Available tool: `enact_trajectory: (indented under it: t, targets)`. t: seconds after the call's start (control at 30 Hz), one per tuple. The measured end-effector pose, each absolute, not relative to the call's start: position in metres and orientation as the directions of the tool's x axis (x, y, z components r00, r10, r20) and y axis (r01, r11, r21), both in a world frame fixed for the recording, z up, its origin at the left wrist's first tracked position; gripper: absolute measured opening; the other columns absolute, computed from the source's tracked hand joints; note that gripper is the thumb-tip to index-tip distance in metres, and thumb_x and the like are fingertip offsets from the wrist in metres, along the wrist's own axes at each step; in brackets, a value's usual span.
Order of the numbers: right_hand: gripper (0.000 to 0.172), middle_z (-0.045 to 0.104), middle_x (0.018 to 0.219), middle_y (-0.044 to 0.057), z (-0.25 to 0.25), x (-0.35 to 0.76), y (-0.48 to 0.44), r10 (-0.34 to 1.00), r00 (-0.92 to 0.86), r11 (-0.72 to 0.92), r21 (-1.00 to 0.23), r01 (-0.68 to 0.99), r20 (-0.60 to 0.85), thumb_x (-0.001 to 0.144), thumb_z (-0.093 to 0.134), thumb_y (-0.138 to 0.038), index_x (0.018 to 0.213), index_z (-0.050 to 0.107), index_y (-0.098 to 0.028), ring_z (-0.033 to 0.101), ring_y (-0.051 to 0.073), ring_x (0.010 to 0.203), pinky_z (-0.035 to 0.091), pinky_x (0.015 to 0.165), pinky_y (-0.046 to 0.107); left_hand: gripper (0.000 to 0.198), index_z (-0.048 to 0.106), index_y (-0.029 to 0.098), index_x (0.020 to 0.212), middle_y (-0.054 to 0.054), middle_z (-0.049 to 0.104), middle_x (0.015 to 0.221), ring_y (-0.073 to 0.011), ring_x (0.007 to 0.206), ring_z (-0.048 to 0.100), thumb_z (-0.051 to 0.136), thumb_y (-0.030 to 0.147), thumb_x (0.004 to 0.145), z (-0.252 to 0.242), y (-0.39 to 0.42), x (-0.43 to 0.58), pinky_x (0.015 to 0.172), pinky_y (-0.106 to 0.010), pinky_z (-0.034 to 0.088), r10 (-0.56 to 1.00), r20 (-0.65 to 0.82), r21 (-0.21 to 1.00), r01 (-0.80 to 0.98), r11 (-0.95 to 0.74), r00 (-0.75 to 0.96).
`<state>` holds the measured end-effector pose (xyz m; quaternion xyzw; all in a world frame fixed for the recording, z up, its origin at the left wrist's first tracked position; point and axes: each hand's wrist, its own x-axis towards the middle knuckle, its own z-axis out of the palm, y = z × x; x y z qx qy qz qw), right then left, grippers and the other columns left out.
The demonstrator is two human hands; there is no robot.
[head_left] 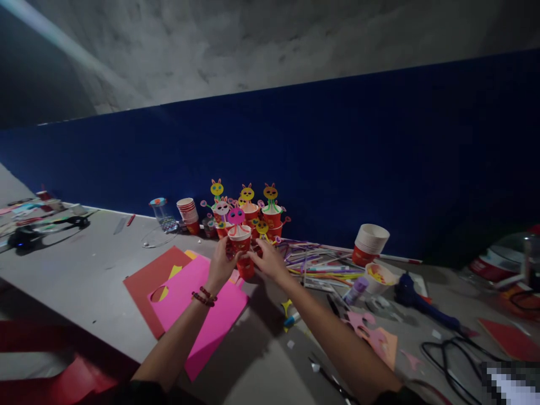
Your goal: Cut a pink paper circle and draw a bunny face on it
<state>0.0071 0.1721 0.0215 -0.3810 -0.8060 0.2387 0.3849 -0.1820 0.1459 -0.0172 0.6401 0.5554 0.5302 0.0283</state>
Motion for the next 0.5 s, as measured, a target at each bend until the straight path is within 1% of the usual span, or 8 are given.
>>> enact_trajectory:
  t: [0.13, 0.33, 0.5]
  targets:
    - [0.028, 0.068, 0.113, 0.011, 0.0149, 0.0074, 0.1735, 0.792, -0.432, 0.603, -0.663, 0.444, 0.431, 0.088, 0.063, -0.025, 0.115, 0.062, -0.018, 0.061, 0.024, 0.107, 0.046, 0.092, 0.036, 0.049, 0.05, 0.021, 0.128, -0.012, 0.063, 0.115, -0.0288, 0.109, 0.063, 0.069, 0.03, 0.084, -0.0206, 0.1448, -0.1814, 0.09, -0.045, 0.054, 0.741, 0.649, 0.607, 0.704, -0.368, -0.172]
    - [0.03, 0.068, 0.118, 0.011, 0.0141, 0.0107, 0.1723, 0.791, -0.433, 0.604, -0.663, 0.441, 0.432, 0.088, 0.062, -0.02, 0.117, 0.061, -0.018, 0.063, 0.024, 0.107, 0.047, 0.091, 0.035, 0.054, 0.046, 0.021, 0.133, -0.014, 0.06, 0.123, -0.0301, 0.115, 0.06, 0.068, 0.032, 0.085, -0.0172, 0.1416, -0.1784, 0.095, -0.046, 0.052, 0.711, 0.683, 0.571, 0.731, -0.373, -0.17]
    - [0.027, 0.067, 0.116, 0.009, 0.0146, 0.0143, 0.172, 0.787, -0.43, 0.612, -0.648, 0.453, 0.443, 0.089, 0.06, -0.021, 0.115, 0.061, -0.019, 0.062, 0.023, 0.109, 0.045, 0.092, 0.033, 0.052, 0.047, 0.02, 0.132, -0.013, 0.061, 0.119, -0.028, 0.106, 0.063, 0.067, 0.034, 0.086, -0.0128, 0.1393, -0.1767, 0.09, -0.044, 0.054, 0.724, 0.674, 0.56, 0.74, -0.372, -0.146]
